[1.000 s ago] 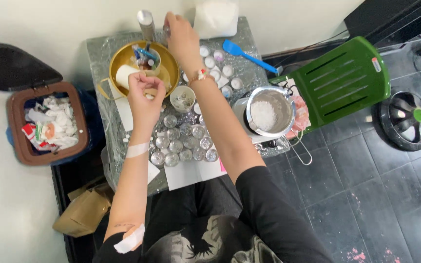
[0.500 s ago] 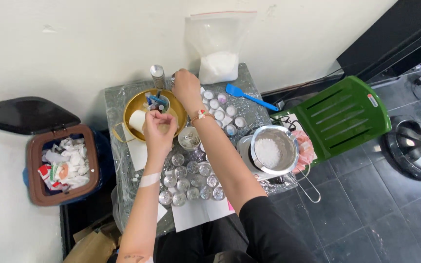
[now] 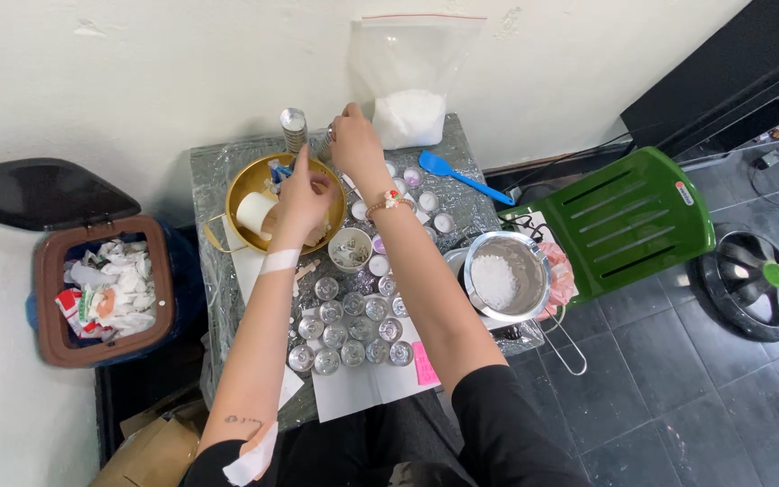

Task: Organizing candle tins and stirring melting wax in an electric heater.

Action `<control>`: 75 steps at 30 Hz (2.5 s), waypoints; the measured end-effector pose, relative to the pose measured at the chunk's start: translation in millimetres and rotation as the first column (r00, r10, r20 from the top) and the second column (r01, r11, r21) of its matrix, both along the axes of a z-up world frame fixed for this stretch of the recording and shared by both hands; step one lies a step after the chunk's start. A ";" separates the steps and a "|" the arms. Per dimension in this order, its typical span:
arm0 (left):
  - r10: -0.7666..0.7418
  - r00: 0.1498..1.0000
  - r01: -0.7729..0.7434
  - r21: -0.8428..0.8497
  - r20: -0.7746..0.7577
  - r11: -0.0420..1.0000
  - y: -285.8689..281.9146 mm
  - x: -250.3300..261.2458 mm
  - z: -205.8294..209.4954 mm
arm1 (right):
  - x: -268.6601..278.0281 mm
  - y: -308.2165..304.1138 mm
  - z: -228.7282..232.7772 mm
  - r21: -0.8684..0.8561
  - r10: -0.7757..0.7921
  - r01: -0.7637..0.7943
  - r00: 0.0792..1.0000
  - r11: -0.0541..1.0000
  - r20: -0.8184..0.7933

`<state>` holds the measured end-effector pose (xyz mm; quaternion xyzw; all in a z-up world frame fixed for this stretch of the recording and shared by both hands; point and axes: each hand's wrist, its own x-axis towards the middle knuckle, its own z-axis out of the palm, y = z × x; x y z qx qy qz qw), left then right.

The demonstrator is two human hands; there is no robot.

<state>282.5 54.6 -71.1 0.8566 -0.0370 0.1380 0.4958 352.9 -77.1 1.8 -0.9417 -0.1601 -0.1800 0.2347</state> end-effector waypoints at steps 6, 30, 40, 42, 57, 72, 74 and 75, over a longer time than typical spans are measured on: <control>-0.179 0.971 0.180 -0.009 -0.161 0.984 -14.3 25.0 -4.7 | -5.1 -9.0 7.0 -0.031 0.008 -0.014 0.981 0.999 -0.193; -0.040 0.951 0.166 -0.397 0.306 0.903 -1.0 -177.6 96.5 | -252.6 -33.3 42.9 0.534 0.291 -0.224 0.956 0.815 -0.045; -0.226 0.855 0.057 0.348 0.467 0.936 -6.0 -235.3 152.8 | -303.2 -54.1 36.0 0.661 0.280 -0.152 0.956 0.735 -0.092; -0.316 0.824 0.087 0.446 0.470 0.891 -7.5 -237.5 159.4 | -308.1 -55.3 37.9 0.679 0.284 -0.165 0.956 0.716 -0.068; -0.317 0.893 0.106 0.536 0.319 0.838 -20.4 -236.8 160.8 | -313.9 -57.8 29.4 0.673 0.295 -0.145 0.949 0.725 -0.113; -0.363 0.900 0.165 0.582 0.242 0.796 -14.0 -235.3 161.4 | -310.9 -54.8 24.5 0.740 0.351 -0.138 0.926 0.659 -0.139; -0.354 0.908 0.159 0.596 0.226 0.787 -14.1 -234.9 159.6 | -311.6 -54.1 26.0 0.739 0.348 -0.135 0.927 0.660 -0.141; -0.346 0.915 0.155 0.611 0.208 0.777 -14.4 -234.7 158.8 | -312.0 -53.9 26.8 0.739 0.343 -0.131 0.929 0.661 -0.143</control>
